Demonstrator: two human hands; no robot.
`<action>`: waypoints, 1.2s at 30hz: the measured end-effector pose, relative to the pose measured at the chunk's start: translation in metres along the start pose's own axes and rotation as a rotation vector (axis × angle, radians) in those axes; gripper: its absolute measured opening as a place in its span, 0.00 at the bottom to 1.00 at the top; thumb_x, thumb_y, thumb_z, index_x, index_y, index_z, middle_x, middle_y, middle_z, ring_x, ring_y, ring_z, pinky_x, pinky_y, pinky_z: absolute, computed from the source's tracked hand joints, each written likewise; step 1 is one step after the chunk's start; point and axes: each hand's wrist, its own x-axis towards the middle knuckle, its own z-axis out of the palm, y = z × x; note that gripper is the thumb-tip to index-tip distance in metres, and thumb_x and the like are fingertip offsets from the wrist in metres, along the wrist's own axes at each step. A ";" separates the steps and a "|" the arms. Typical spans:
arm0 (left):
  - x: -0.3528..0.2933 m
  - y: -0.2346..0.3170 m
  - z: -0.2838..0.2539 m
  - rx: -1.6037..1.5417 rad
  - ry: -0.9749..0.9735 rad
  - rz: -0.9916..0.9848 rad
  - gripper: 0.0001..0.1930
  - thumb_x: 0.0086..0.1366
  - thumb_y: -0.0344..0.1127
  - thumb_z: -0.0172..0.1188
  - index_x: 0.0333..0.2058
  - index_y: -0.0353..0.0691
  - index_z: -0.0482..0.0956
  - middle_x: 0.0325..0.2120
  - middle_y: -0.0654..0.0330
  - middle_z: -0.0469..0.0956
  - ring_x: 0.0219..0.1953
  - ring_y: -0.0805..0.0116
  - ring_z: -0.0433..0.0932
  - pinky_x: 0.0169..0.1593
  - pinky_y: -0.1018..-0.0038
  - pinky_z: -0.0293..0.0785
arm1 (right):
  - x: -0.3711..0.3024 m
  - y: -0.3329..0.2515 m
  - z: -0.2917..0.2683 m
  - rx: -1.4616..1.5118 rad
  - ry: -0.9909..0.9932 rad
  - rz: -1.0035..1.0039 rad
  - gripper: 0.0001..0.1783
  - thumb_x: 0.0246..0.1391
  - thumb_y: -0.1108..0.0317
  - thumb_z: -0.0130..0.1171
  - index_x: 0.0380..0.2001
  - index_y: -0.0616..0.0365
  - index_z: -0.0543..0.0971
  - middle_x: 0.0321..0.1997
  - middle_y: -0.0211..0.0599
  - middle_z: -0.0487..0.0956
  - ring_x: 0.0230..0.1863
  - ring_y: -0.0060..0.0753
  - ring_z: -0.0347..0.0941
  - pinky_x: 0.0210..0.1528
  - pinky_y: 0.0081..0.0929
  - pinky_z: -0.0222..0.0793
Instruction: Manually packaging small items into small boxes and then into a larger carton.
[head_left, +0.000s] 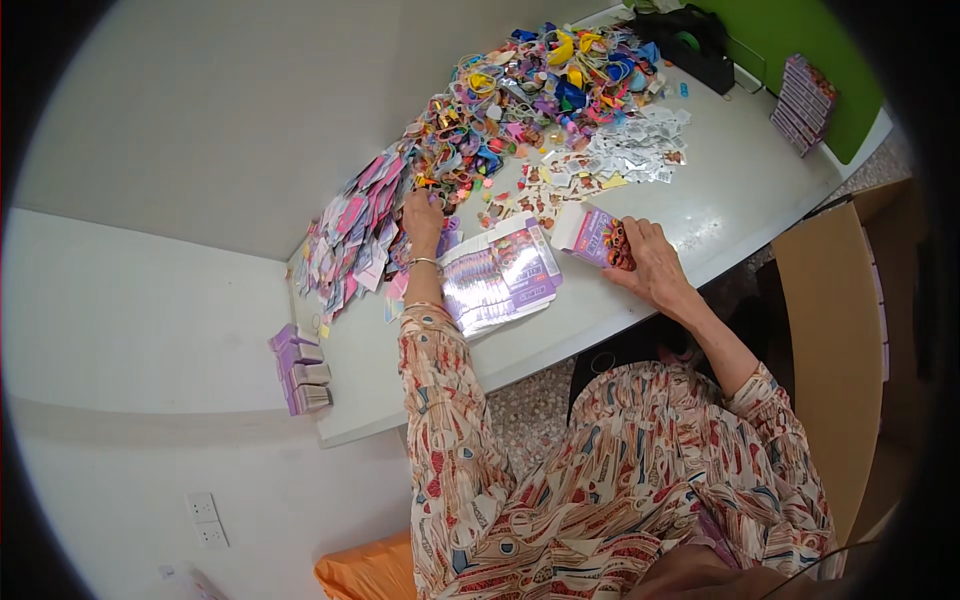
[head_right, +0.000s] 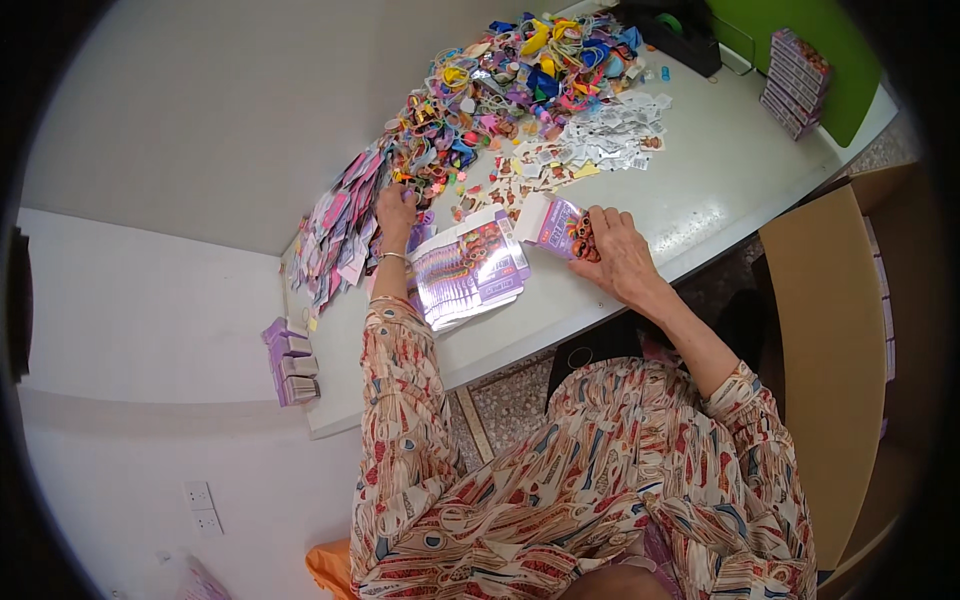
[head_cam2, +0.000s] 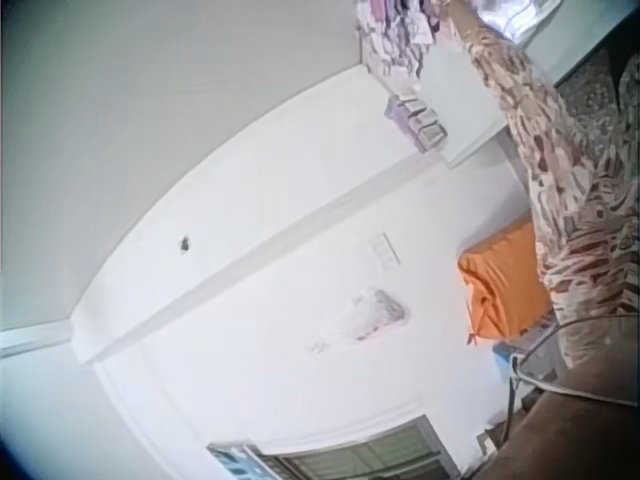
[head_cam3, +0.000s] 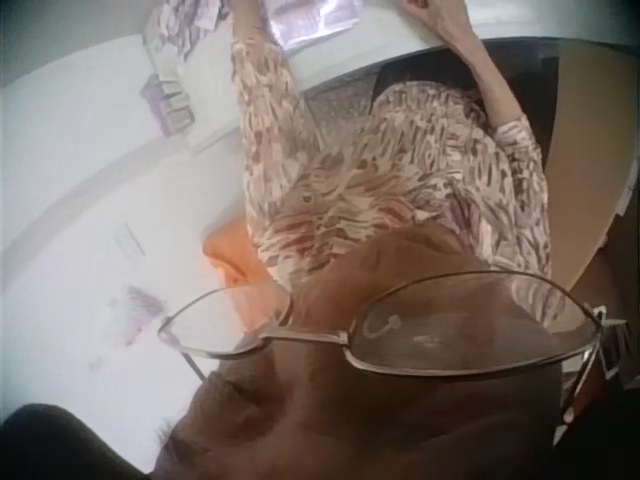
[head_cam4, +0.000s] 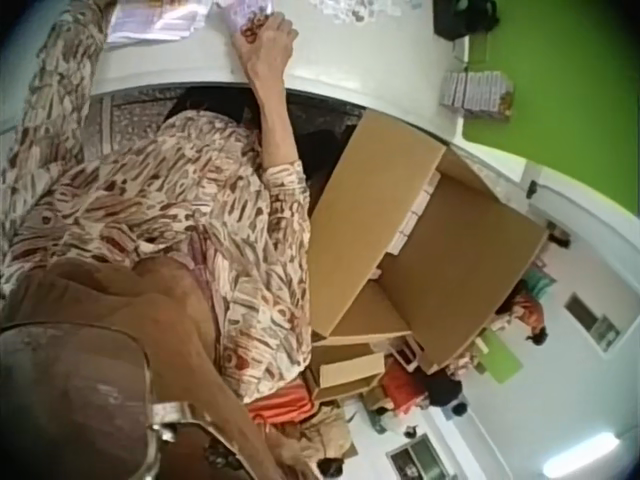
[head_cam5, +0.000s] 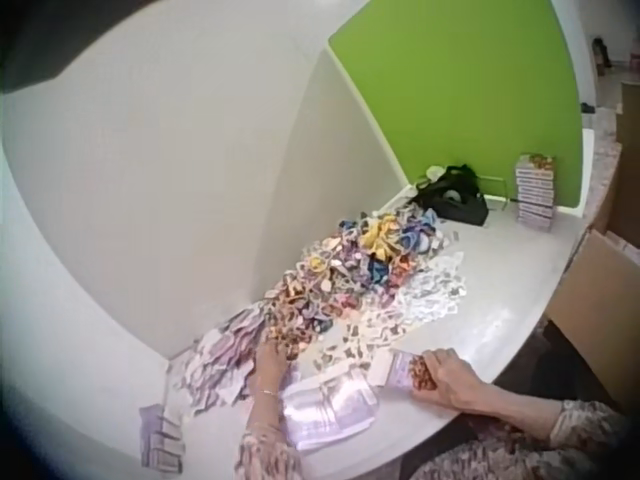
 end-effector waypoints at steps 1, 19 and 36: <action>0.004 0.001 0.000 -0.008 -0.003 0.005 0.15 0.48 0.36 0.67 0.32 0.34 0.78 0.25 0.48 0.77 0.30 0.50 0.78 0.37 0.60 0.73 | -0.001 0.002 0.001 0.006 -0.016 0.016 0.40 0.38 0.61 0.70 0.52 0.67 0.63 0.44 0.51 0.70 0.47 0.52 0.67 0.49 0.41 0.67; 0.005 -0.009 -0.044 -0.688 -0.398 -0.562 0.12 0.53 0.34 0.64 0.36 0.35 0.80 0.25 0.58 0.79 0.25 0.70 0.76 0.30 0.75 0.74 | 0.000 0.007 0.004 -0.032 0.012 -0.029 0.40 0.36 0.61 0.71 0.49 0.68 0.64 0.43 0.51 0.70 0.46 0.51 0.67 0.46 0.41 0.69; 0.037 0.039 -0.092 -0.788 -0.349 -0.396 0.10 0.59 0.30 0.58 0.38 0.35 0.82 0.29 0.52 0.81 0.28 0.67 0.79 0.33 0.74 0.76 | 0.003 0.005 0.004 -0.055 0.007 -0.028 0.38 0.36 0.58 0.71 0.47 0.67 0.65 0.41 0.49 0.70 0.45 0.50 0.68 0.46 0.40 0.69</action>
